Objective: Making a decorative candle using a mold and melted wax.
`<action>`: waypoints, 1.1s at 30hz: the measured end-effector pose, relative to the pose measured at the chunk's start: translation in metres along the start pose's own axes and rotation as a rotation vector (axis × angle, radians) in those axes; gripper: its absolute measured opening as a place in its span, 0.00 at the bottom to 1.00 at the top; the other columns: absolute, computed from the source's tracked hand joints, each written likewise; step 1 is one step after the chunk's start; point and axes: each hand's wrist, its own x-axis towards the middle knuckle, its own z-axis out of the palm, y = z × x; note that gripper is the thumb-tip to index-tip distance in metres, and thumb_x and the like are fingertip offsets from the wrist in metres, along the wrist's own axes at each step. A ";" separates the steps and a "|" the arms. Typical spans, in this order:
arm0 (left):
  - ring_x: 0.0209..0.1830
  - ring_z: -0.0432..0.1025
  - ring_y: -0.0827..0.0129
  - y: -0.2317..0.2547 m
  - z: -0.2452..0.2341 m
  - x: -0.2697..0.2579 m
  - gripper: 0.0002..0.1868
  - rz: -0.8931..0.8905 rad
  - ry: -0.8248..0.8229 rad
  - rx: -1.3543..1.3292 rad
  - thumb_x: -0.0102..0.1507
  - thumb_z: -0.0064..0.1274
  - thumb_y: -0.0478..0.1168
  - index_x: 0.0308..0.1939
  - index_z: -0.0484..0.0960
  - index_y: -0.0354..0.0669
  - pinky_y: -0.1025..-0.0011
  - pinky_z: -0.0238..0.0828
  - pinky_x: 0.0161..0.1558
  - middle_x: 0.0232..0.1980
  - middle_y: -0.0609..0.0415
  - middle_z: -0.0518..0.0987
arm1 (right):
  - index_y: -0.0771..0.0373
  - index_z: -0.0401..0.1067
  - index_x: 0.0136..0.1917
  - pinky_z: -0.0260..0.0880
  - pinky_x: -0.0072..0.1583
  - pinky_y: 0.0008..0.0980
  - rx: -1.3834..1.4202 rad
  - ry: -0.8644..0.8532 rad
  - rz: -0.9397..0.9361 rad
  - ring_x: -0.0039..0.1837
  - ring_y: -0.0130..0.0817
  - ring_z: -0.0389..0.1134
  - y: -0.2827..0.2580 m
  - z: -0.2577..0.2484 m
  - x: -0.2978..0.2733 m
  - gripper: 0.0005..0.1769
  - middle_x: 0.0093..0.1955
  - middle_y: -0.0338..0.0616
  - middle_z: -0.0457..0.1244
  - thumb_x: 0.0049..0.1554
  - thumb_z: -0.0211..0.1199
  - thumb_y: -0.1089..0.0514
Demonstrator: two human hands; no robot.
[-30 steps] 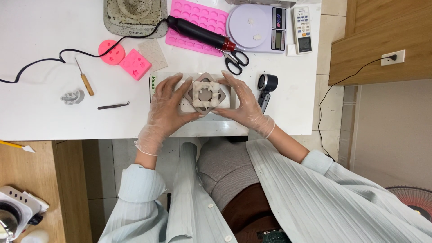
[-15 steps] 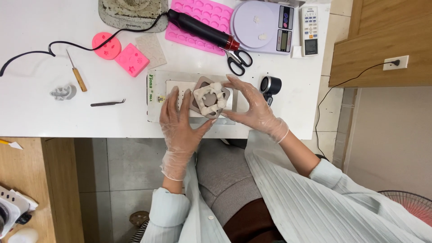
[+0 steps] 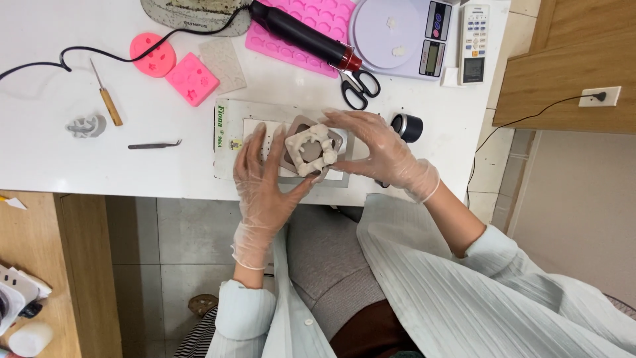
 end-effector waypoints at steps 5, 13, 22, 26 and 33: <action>0.80 0.45 0.50 -0.002 -0.008 0.005 0.51 -0.015 -0.050 -0.024 0.56 0.69 0.63 0.78 0.63 0.53 0.51 0.43 0.77 0.80 0.46 0.54 | 0.56 0.55 0.79 0.56 0.78 0.45 0.113 0.026 -0.052 0.79 0.42 0.57 0.006 -0.008 0.003 0.55 0.78 0.40 0.59 0.45 0.80 0.50; 0.80 0.44 0.50 0.001 -0.017 0.008 0.47 -0.041 -0.110 -0.059 0.53 0.72 0.58 0.74 0.69 0.62 0.50 0.43 0.79 0.79 0.51 0.55 | 0.51 0.65 0.74 0.60 0.76 0.43 0.084 -0.031 -0.081 0.76 0.37 0.61 0.012 -0.007 0.012 0.47 0.73 0.32 0.63 0.44 0.81 0.49; 0.80 0.45 0.50 0.007 -0.022 0.008 0.53 -0.083 -0.120 -0.120 0.49 0.74 0.58 0.75 0.67 0.55 0.51 0.44 0.78 0.79 0.50 0.57 | 0.58 0.64 0.73 0.58 0.75 0.47 0.221 -0.010 -0.004 0.75 0.42 0.60 0.013 -0.027 0.013 0.46 0.71 0.41 0.64 0.45 0.79 0.51; 0.79 0.45 0.48 0.004 -0.020 0.003 0.63 -0.081 -0.088 -0.116 0.46 0.74 0.62 0.78 0.58 0.47 0.49 0.44 0.77 0.78 0.46 0.57 | 0.59 0.69 0.71 0.69 0.70 0.37 0.137 0.180 0.278 0.67 0.35 0.69 0.056 -0.044 0.011 0.29 0.65 0.43 0.69 0.58 0.71 0.57; 0.76 0.44 0.44 0.002 -0.012 -0.010 0.67 -0.206 -0.043 -0.112 0.49 0.72 0.60 0.80 0.45 0.43 0.48 0.43 0.74 0.77 0.40 0.55 | 0.61 0.72 0.66 0.73 0.61 0.33 -0.110 0.404 0.589 0.56 0.35 0.70 0.145 -0.056 0.022 0.29 0.56 0.44 0.69 0.52 0.74 0.62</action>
